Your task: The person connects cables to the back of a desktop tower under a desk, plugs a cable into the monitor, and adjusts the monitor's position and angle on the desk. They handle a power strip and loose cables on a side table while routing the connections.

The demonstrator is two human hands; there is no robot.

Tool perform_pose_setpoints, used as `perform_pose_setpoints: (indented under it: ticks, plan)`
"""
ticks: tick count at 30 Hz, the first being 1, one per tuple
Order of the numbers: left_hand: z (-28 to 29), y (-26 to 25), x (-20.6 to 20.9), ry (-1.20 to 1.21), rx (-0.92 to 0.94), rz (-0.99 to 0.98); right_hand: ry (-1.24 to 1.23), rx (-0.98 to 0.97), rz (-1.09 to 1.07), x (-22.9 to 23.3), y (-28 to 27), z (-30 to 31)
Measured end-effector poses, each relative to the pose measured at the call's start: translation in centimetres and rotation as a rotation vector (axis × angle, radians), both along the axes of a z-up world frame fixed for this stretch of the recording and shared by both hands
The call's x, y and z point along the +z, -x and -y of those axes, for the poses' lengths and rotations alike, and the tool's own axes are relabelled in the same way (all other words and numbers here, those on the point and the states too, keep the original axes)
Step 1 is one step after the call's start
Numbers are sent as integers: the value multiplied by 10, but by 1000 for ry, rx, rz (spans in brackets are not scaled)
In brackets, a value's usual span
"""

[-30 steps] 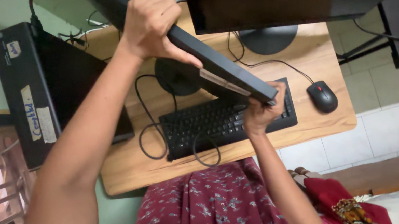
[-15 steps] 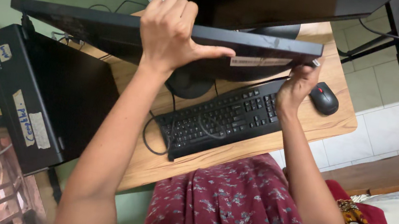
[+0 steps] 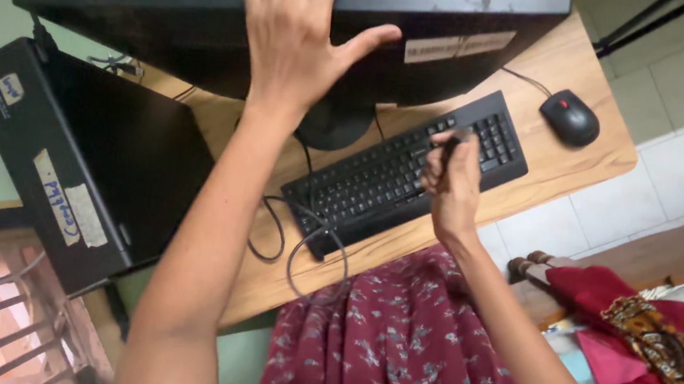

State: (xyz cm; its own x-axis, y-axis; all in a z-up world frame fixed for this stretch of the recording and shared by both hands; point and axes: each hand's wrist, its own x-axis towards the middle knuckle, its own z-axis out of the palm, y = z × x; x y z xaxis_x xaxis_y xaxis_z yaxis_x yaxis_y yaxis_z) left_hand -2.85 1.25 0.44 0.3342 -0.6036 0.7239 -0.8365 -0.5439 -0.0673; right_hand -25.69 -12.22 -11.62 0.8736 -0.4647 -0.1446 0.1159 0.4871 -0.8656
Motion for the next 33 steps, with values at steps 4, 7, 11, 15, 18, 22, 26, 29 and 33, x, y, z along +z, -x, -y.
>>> perform_pose_setpoints:
  ticks: [4, 7, 11, 15, 18, 22, 26, 29, 33]
  plan:
    - [-19, 38, -26, 276, 37, -96, -29, 75, -78, -17, 0, -22]
    - [-39, 76, -60, 401, 75, -395, -42, 96, -68, -38, -3, -31]
    - [-74, 124, -105, 445, 148, -673, 41, 57, -72, -63, -6, -39]
    - [-105, 166, -129, 444, 272, -873, 318, 22, -70, -78, -12, -35]
    - [-110, 185, -144, 434, 315, -954, 304, 52, -30, -91, -18, -35]
    - [-98, 211, -159, 402, 342, -961, 558, 80, -99, -119, -21, -27]
    - [-69, 250, -151, 424, 427, -890, 546, 197, -35, -140, -21, -13]
    - [-45, 282, -136, 462, 528, -862, 826, 208, -15, -138, -20, 10]
    - [-34, 297, -136, 568, 613, -758, 827, 316, 29, -134, -31, 30]
